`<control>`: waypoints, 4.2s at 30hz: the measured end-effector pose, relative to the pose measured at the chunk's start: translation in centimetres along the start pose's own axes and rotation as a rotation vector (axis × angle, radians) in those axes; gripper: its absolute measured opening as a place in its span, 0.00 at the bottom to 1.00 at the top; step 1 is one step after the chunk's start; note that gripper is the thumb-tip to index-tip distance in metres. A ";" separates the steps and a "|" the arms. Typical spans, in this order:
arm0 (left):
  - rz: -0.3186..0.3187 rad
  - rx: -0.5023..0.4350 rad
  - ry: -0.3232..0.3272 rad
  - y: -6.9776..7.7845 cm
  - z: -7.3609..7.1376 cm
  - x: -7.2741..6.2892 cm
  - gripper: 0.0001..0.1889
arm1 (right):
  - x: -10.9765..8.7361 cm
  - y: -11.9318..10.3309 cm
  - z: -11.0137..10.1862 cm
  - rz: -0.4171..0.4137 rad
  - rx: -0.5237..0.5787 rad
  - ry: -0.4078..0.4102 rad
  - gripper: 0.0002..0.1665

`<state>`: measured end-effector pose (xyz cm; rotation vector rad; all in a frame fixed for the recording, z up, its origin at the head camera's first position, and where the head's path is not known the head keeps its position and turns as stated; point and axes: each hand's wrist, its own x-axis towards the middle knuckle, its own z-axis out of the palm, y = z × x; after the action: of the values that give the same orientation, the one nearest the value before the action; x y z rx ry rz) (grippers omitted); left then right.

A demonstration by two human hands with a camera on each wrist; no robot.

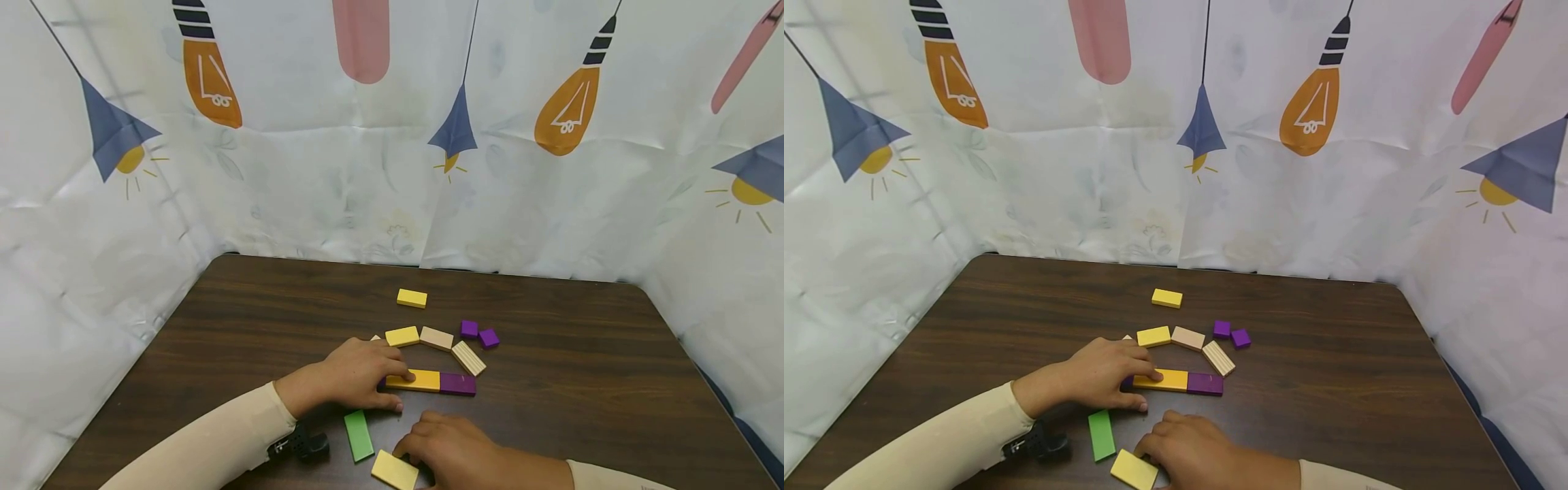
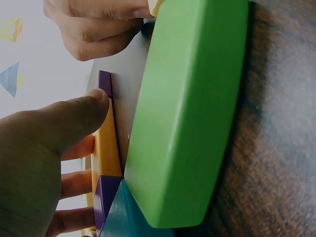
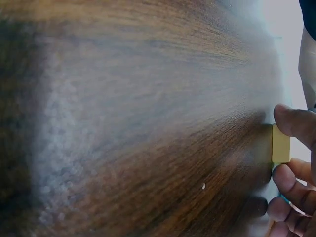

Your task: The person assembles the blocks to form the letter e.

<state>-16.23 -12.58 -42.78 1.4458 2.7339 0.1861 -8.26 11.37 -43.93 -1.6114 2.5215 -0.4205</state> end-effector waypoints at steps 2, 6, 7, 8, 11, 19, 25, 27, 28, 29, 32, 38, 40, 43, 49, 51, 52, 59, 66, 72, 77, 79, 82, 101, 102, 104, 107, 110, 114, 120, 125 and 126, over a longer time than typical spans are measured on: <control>0.001 0.000 0.001 0.0 0.0 0.0 0.22 | 0.1 0.0 0.0 -0.004 -0.003 -0.001 0.27; 0.002 -0.001 0.003 0.0 0.0 -0.1 0.22 | 0.1 -0.1 0.0 -0.006 0.002 -0.006 0.27; 0.002 -0.003 0.003 0.0 0.0 -0.1 0.22 | 0.2 0.0 0.1 -0.008 0.001 -0.008 0.27; 0.001 -0.004 0.002 0.0 0.0 -0.1 0.22 | 0.2 0.0 0.1 -0.009 0.004 -0.010 0.27; -0.001 -0.008 0.001 0.0 0.0 -0.1 0.22 | 0.3 0.0 0.3 -0.014 0.009 -0.013 0.26; -0.002 0.000 0.001 0.1 -0.1 -0.1 0.22 | 0.7 -0.1 0.4 -0.035 0.001 -0.014 0.24; -0.003 -0.003 -0.001 0.0 0.0 -0.1 0.22 | 0.7 -0.1 0.4 -0.025 0.026 -0.025 0.23; -0.005 -0.004 -0.002 0.0 0.0 -0.1 0.22 | 0.7 -0.2 0.4 -0.027 0.020 -0.020 0.22; -0.006 -0.003 -0.003 0.0 -0.1 -0.1 0.22 | 0.7 -0.2 0.4 -0.028 0.022 -0.021 0.22; -0.007 -0.004 -0.004 0.0 -0.1 -0.1 0.22 | 0.7 -0.2 0.4 -0.028 0.022 -0.020 0.22; -0.008 -0.005 -0.005 0.1 -0.1 -0.1 0.22 | 0.7 -0.2 0.3 -0.020 0.020 -0.018 0.23; -0.010 0.000 -0.006 0.0 0.0 0.0 0.22 | 0.5 -0.2 -0.7 0.073 0.029 0.010 0.29; -0.009 0.002 -0.007 0.0 0.0 0.0 0.22 | 0.5 0.1 -1.3 0.100 0.031 0.025 0.31; -0.004 0.002 -0.006 -0.1 0.0 0.0 0.22 | 0.5 0.8 -2.2 0.129 0.025 0.066 0.33; 0.008 -0.006 0.005 -0.1 -0.1 -0.1 0.22 | 0.9 2.9 -3.8 0.228 0.046 0.127 0.35; 0.011 -0.007 0.006 -0.1 -0.1 -0.1 0.22 | 1.0 3.5 -4.3 0.254 0.042 0.141 0.35; 0.011 -0.009 0.005 -0.1 -0.1 -0.1 0.22 | 1.1 3.9 -4.6 0.266 0.039 0.145 0.35; 0.012 -0.009 0.000 -0.1 -0.1 -0.1 0.23 | 1.6 6.0 -6.2 0.323 0.011 0.165 0.35; 0.015 0.008 -0.006 -0.1 -0.1 -0.2 0.23 | 2.8 7.9 -7.4 0.403 0.016 0.180 0.36; 0.014 0.016 -0.004 0.0 0.0 -0.2 0.23 | 3.8 9.5 -7.9 0.437 0.042 0.205 0.35; 0.008 0.020 -0.006 0.0 0.0 -0.1 0.23 | 4.5 10.7 -8.2 0.491 0.050 0.210 0.35; 0.005 0.018 -0.010 0.0 0.0 -0.1 0.23 | 4.8 11.1 -8.3 0.516 0.049 0.207 0.36; 0.001 0.016 -0.018 0.0 -0.1 -0.1 0.23 | 5.2 11.8 -8.3 0.537 0.044 0.200 0.37; 0.003 -0.002 -0.015 0.0 -0.1 -0.1 0.23 | 7.1 15.1 -7.9 0.612 0.078 0.134 0.38; 0.003 -0.001 -0.015 0.0 -0.1 -0.2 0.23 | 7.2 15.3 -7.9 0.615 0.078 0.130 0.38; 0.001 0.001 -0.018 0.0 -0.2 -0.2 0.23 | 7.5 15.5 -7.9 0.624 0.078 0.123 0.38; -0.002 0.004 -0.021 0.1 -0.2 -0.2 0.23 | 7.9 15.8 -7.9 0.636 0.075 0.115 0.38; -0.005 0.007 -0.023 0.1 -0.2 -0.2 0.23 | 8.3 16.0 -7.7 0.647 0.069 0.111 0.38; -0.008 0.008 -0.024 0.1 -0.2 -0.2 0.23 | 8.6 16.4 -7.4 0.665 0.065 0.101 0.39; -0.001 0.011 -0.017 0.1 -0.2 -0.2 0.23 | 8.9 16.8 -7.0 0.679 0.078 0.077 0.39; 0.002 0.012 -0.015 0.1 -0.1 -0.2 0.23 | 9.2 17.1 -6.8 0.684 0.097 0.067 0.39; 0.002 0.012 -0.014 0.1 -0.1 -0.2 0.23 | 9.2 17.1 -6.8 0.684 0.103 0.068 0.39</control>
<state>-16.09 -12.72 -42.69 1.4471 2.7271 0.1592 -28.77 10.96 -42.11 -0.6313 2.8244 -0.5022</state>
